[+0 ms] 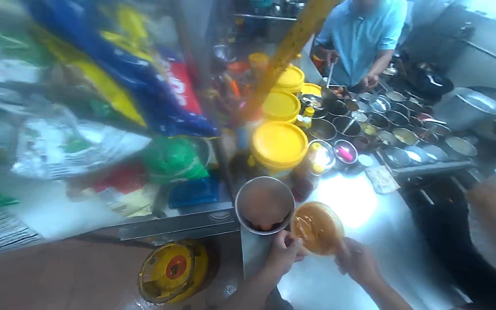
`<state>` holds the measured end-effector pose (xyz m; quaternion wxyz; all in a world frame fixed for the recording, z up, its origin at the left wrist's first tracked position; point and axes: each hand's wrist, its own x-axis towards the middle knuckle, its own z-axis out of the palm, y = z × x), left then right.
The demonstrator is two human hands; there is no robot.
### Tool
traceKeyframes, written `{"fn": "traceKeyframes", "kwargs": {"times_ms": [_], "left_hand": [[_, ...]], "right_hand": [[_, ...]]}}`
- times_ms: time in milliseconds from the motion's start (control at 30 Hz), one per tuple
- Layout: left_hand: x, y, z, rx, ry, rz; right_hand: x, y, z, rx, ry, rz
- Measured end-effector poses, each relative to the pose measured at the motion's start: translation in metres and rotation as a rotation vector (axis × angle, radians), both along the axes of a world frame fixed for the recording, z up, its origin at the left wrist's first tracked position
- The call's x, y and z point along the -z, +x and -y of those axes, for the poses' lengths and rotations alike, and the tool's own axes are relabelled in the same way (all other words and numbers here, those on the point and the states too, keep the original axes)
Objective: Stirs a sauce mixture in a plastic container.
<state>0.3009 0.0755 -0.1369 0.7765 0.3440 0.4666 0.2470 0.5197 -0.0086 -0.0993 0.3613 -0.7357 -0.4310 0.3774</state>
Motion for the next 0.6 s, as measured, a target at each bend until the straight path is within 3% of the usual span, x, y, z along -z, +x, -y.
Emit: {"fn": "traceKeyframes", "kwargs": {"times_ms": [133,233,433,600], "left_hand": [[0.001,0.000,0.001,0.008,0.011,0.013],[0.003,0.000,0.003,0.006,0.006,0.010],[0.004,-0.001,0.000,0.006,0.010,0.009],[0.003,0.000,-0.002,0.026,0.020,-0.002]], "right_hand": [[0.000,0.003,0.001,0.049,0.060,-0.030],[0.000,0.001,0.004,-0.026,-0.031,-0.068],[-0.003,0.009,0.004,0.217,0.099,-0.314],[-0.022,0.013,0.011,0.284,0.175,-0.398]]}}
